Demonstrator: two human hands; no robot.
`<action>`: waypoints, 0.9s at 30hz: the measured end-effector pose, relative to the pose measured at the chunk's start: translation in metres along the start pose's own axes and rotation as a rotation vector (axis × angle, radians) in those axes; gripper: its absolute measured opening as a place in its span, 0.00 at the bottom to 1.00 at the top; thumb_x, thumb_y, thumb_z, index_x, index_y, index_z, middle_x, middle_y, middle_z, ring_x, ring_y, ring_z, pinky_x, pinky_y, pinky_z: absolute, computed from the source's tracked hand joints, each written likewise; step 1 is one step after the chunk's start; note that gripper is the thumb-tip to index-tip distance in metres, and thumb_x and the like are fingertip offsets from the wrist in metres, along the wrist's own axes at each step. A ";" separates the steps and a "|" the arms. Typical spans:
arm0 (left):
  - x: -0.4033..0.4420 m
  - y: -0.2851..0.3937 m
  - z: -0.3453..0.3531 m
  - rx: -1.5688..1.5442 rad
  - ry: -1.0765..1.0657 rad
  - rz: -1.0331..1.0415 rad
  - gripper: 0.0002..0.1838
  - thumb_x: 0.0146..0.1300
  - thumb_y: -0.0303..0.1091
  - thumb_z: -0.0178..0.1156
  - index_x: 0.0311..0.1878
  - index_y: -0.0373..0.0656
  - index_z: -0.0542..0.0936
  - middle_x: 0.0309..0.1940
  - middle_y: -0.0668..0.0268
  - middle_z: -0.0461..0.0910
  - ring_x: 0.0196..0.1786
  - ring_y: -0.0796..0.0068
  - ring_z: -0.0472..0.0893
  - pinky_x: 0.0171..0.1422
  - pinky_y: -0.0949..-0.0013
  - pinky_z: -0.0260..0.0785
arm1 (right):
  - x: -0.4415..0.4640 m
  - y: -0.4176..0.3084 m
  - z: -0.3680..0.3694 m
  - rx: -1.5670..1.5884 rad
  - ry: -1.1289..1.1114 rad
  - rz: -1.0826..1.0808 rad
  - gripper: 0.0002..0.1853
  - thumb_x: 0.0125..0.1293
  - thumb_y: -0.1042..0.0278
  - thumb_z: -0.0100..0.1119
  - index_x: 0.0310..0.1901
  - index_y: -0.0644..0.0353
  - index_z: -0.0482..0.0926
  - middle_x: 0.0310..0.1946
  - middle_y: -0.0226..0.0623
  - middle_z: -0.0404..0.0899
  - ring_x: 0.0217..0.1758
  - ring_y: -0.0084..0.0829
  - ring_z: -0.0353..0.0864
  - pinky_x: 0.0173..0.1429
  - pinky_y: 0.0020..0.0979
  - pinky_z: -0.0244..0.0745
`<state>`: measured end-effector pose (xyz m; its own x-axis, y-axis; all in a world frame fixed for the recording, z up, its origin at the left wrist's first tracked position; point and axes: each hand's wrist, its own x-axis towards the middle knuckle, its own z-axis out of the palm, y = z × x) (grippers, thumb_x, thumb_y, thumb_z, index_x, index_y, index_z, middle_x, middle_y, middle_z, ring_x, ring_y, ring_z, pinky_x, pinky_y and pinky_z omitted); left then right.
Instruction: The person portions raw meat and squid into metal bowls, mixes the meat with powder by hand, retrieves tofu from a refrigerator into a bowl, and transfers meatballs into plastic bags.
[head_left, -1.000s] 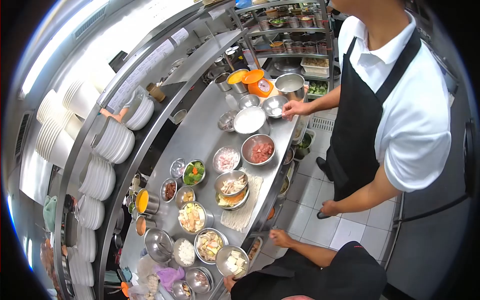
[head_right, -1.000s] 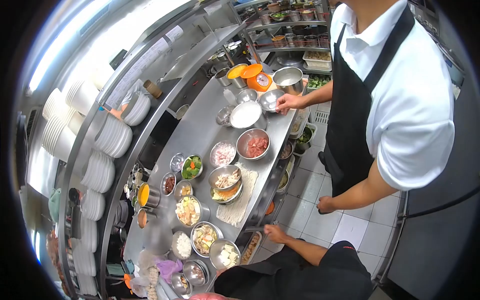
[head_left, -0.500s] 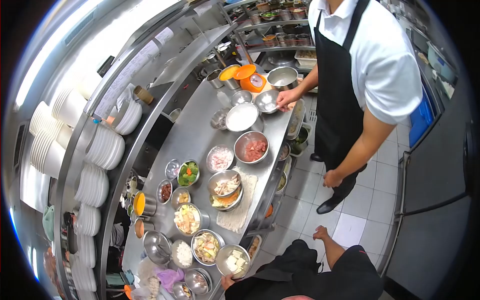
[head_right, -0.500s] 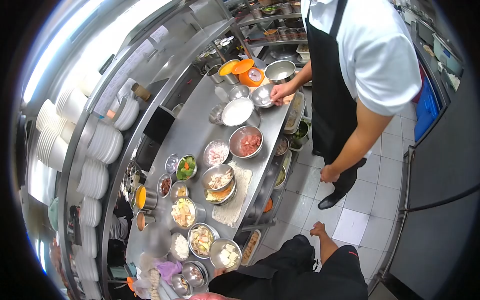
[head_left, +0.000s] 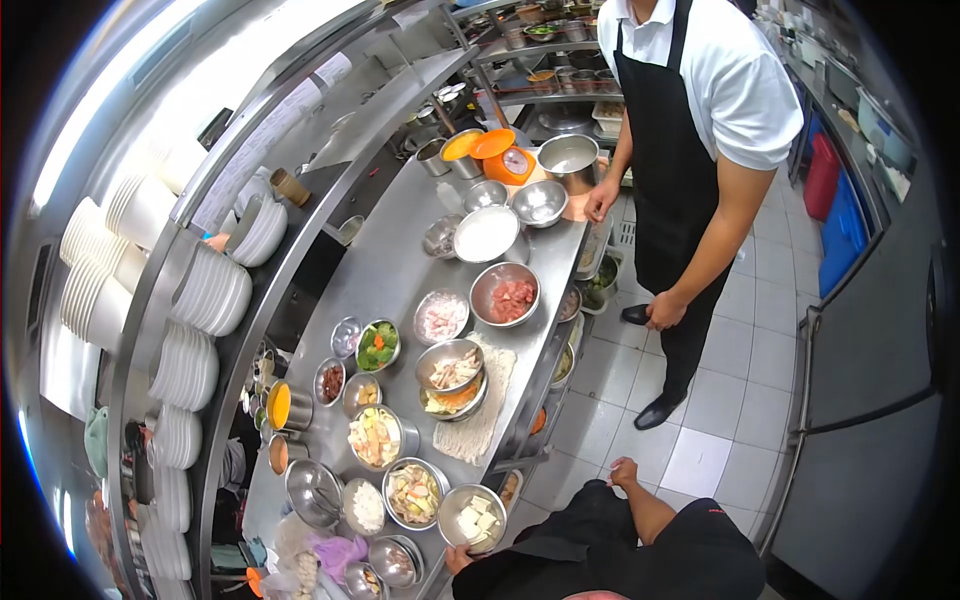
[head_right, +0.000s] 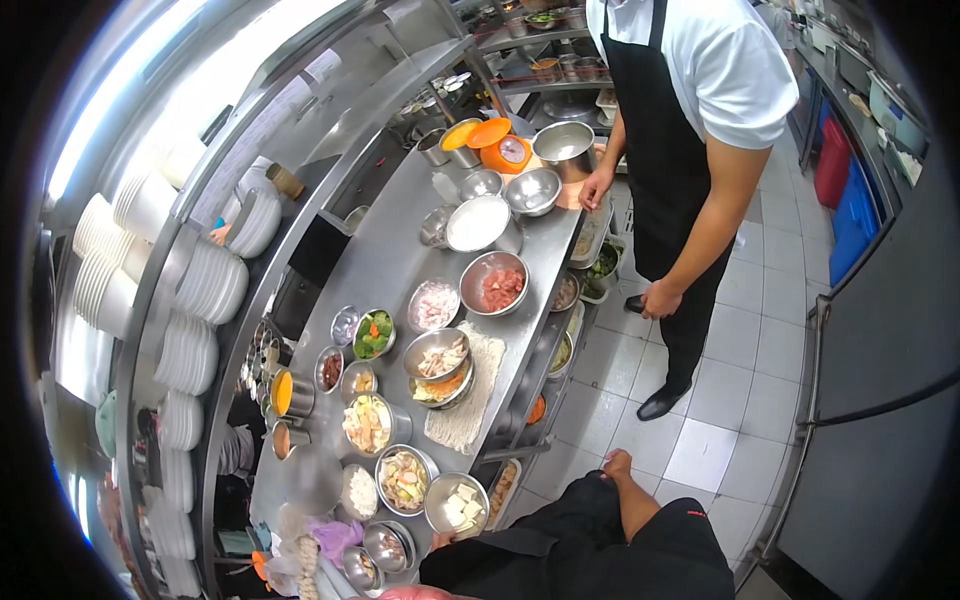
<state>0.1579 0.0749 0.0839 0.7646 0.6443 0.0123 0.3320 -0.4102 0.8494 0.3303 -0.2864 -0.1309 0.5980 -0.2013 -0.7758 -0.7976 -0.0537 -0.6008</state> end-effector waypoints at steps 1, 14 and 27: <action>-0.001 -0.014 -0.002 0.171 -0.002 0.234 0.14 0.49 0.25 0.52 0.41 0.35 0.73 0.34 0.57 0.74 0.20 0.60 0.79 0.16 0.68 0.73 | 0.010 0.007 0.002 -0.004 0.000 -0.003 0.13 0.39 0.82 0.67 0.28 0.60 0.78 0.26 0.38 0.80 0.27 0.32 0.84 0.29 0.31 0.82; -0.008 0.065 0.012 -0.212 -0.010 -0.111 0.18 0.49 0.28 0.49 0.45 0.34 0.72 0.31 0.53 0.77 0.15 0.65 0.77 0.14 0.71 0.70 | 0.006 -0.034 -0.040 -0.312 0.006 -0.081 0.07 0.39 0.68 0.67 0.24 0.55 0.81 0.25 0.38 0.82 0.32 0.33 0.84 0.41 0.29 0.79; 0.002 0.117 0.015 -0.498 0.043 -0.603 0.19 0.51 0.27 0.46 0.48 0.35 0.68 0.19 0.53 0.75 0.10 0.67 0.73 0.10 0.72 0.65 | -0.013 -0.030 -0.014 -0.223 -0.017 -0.225 0.02 0.46 0.75 0.59 0.24 0.60 0.80 0.20 0.40 0.81 0.22 0.32 0.81 0.26 0.34 0.78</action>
<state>0.2068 0.0185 0.1754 0.5054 0.6927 -0.5145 0.3883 0.3498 0.8525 0.3453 -0.2957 -0.1000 0.7613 -0.1442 -0.6321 -0.6415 -0.3085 -0.7023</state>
